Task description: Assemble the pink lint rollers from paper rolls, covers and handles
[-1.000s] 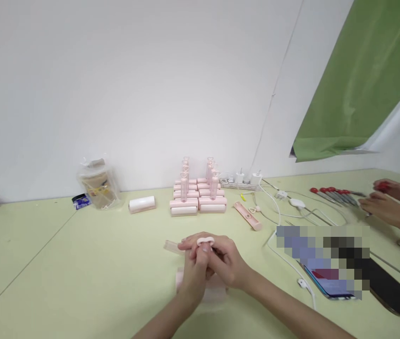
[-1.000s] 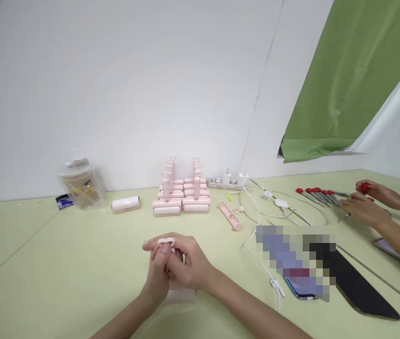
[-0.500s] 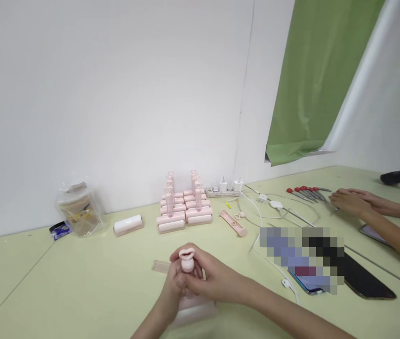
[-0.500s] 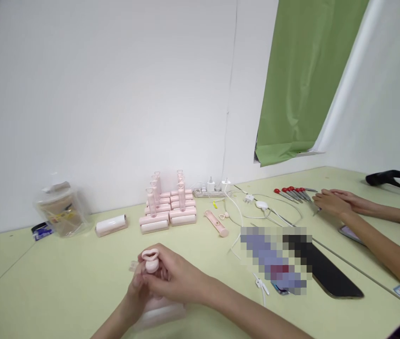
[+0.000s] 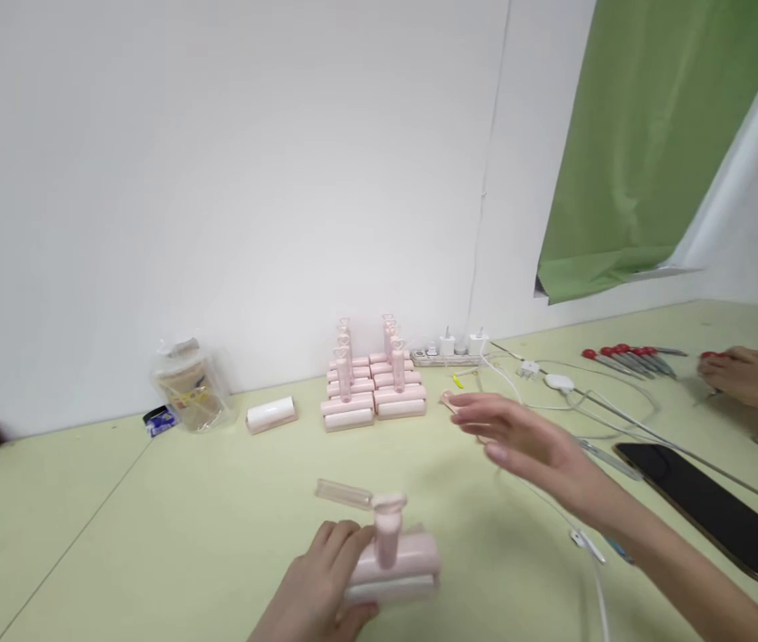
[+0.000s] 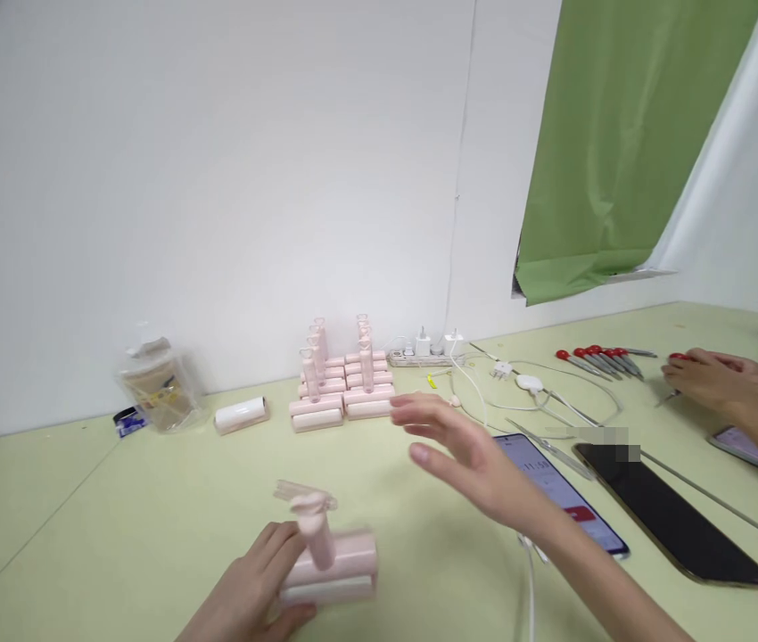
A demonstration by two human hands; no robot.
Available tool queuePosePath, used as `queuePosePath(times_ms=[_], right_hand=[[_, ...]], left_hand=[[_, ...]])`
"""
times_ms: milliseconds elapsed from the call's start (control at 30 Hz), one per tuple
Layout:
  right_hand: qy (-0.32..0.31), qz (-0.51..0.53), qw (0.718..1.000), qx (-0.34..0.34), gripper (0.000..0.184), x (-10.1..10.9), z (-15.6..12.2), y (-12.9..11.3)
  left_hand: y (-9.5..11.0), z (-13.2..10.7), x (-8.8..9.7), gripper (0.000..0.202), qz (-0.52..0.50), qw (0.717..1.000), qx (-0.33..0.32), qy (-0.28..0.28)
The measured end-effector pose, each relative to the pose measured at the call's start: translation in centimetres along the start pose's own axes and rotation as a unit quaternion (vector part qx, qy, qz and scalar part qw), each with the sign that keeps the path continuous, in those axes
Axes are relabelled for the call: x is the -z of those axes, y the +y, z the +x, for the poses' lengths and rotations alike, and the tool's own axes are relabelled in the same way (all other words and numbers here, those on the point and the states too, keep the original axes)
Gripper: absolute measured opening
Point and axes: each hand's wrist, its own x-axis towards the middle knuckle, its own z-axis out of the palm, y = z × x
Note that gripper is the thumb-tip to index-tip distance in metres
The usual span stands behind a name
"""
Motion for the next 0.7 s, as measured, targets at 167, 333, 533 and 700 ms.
queuePosePath(times_ms=[167,333,533,700], right_hand=[[0.127,-0.061,0.990,0.000,0.016,1.4,-1.8,1.6],[0.074,-0.091,0.993,-0.015,0.018,-0.1,-3.5,3.2],[0.013,-0.099,0.994,-0.053,0.019,-1.6,-4.7,4.1],[-0.029,-0.128,0.989,-0.068,0.016,-1.3,-6.5,5.4]], left_hand=[[-2.2,3.2,4.4,0.035,-0.009,0.992,-0.003,0.122],[-6.1,8.7,5.7,0.042,0.029,0.991,0.050,0.117],[-7.9,10.2,3.5,0.054,0.046,0.988,0.049,0.141],[-9.4,9.8,5.9,0.066,0.042,0.981,0.074,0.176]])
